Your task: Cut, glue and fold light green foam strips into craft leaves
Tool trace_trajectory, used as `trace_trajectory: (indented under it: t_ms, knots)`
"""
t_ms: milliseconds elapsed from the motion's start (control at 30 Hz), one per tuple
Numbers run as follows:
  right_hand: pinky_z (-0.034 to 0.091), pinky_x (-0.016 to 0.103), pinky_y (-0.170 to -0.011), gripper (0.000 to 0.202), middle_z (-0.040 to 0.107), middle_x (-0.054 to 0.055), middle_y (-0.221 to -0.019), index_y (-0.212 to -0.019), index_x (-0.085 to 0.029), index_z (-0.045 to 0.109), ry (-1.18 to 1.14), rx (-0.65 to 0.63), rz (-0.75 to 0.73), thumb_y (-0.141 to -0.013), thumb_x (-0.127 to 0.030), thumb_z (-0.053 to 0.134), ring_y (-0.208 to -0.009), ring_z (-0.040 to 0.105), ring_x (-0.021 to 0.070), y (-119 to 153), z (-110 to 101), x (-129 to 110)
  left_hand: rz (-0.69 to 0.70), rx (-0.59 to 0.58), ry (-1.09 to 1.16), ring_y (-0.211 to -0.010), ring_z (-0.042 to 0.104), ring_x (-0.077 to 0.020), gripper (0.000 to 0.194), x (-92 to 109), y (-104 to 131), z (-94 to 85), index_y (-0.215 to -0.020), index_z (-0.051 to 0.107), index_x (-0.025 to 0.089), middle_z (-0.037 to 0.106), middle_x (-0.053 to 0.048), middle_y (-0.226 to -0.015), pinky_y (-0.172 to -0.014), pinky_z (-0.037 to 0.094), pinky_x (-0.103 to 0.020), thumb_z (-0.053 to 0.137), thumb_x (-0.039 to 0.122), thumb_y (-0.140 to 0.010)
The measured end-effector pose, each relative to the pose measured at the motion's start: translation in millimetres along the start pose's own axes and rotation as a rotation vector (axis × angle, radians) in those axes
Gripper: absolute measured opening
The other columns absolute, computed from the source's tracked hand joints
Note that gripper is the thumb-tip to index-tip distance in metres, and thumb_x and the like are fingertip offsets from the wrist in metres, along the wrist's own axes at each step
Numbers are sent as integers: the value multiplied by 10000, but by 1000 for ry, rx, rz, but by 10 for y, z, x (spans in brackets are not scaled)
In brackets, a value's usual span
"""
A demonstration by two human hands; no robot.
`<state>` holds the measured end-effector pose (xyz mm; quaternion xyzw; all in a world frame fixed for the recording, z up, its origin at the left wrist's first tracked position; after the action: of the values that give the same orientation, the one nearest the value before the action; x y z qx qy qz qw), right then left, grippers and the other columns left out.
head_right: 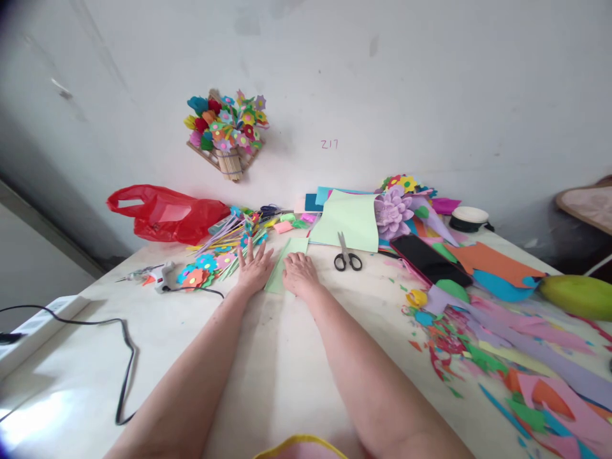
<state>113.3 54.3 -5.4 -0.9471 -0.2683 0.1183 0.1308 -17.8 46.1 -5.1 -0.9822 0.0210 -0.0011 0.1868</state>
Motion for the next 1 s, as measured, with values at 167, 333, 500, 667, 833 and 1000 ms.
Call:
trace_trajectory:
  t_ms: [167,333,500,667,833,1000]
  knots:
    - [260,333,-895,329,454,80,-1213,-1113,-185,489,6,-22,14,-810,-263,389,-1101,335,208,4,-8,-7,5,-22,11,-1303,-100,-239,457,24,1,0,-1268,383,259,213,4,-1417,-1019,-74,-535,260,379,-844]
    - [264,331,-892,324,478,70,-1188,-1104,-187,494,-11,9,0,-803,-256,397,-1082,353,209,6,0,0,1,-40,18,-1301,-103,-253,492,31,-7,31,-1273,379,258,202,-14,-1421,-1008,-85,-541,248,443,-837]
    - [266,336,-887,332,476,66,-1194,-1116,-191,483,-10,11,2,-800,-255,400,-1083,354,212,3,10,2,-49,-93,6,-1294,-131,-255,511,33,-22,51,-1293,344,291,182,-11,-1427,-998,-95,-544,225,478,-833]
    - [256,333,-896,363,457,63,-1219,-1161,-208,456,1,-16,16,-808,-265,388,-1096,344,207,7,18,7,-106,-133,44,-1284,-148,-282,531,9,-44,52,-1300,319,321,149,-6,-1436,-987,-81,-566,241,512,-811]
    - [248,342,-895,399,429,44,-1249,-1212,-254,424,6,-15,11,-817,-271,364,-1098,340,210,8,24,11,-78,-166,61,-1268,-196,-270,580,-69,-47,0,-1332,242,317,100,13,-1443,-985,-83,-563,302,508,-787]
    - [244,341,-895,411,413,52,-1261,-1227,-259,412,25,-39,15,-820,-276,364,-1104,332,211,7,13,6,-35,-336,94,-1264,-189,-297,673,-179,-5,-32,-1342,210,304,68,-6,-1444,-961,-50,-606,338,579,-741]
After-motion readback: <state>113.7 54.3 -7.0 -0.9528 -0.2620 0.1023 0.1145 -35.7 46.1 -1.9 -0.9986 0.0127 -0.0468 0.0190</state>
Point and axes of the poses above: each hand's wrist, its own y-axis away from the middle knuckle, its own z-axis out of the palm, x = y × z, the point moved 3 cm from there along -y, towards the middle knuckle
